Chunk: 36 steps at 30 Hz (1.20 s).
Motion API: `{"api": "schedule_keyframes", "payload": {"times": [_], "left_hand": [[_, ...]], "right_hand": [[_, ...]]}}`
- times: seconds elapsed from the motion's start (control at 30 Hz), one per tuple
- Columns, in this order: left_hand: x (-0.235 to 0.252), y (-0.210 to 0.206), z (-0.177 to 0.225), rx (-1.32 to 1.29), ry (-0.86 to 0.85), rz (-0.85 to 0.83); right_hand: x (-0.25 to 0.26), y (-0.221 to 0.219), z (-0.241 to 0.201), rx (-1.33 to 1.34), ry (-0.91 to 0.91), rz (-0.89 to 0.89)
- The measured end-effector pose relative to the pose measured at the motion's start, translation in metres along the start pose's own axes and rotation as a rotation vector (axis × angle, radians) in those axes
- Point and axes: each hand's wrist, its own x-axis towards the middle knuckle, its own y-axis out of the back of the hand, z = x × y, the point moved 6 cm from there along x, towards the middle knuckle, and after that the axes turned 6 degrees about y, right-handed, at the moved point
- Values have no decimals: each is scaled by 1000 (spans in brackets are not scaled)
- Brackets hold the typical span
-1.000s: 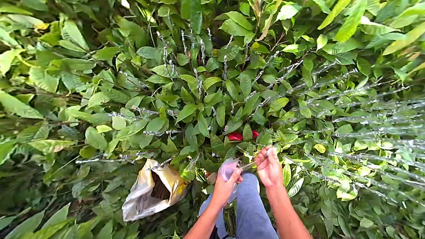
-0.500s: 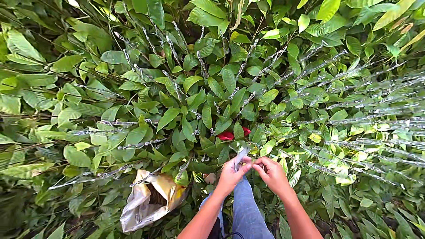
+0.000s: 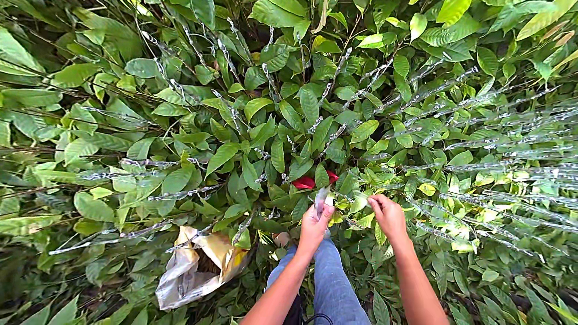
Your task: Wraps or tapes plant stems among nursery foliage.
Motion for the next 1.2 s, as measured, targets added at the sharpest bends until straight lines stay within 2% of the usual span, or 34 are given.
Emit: {"api": "schedule_keyframes", "payload": {"times": [0.07,0.13,0.3,0.47,0.67,0.83,1.2], "left_hand": [[1,13,3,31,10,39],[0,25,5,34,16,77],[-5,45,2,-14,37,126],[-13,50,4,-65,39,133],[-21,56,10,-90,-25,78],[-27,72,14,-109,-54,116],[-37,100,1,-121,-89,226]], "right_hand": [[19,0,27,-193,-190,-78],[33,-7,43,-308,-298,-166],[47,-20,51,-396,-375,-223],[68,-35,51,-429,-367,-279],[120,-69,43,-494,-406,-476],[150,-101,54,-572,-460,-583],[198,-179,64,-722,-371,-727]]}}
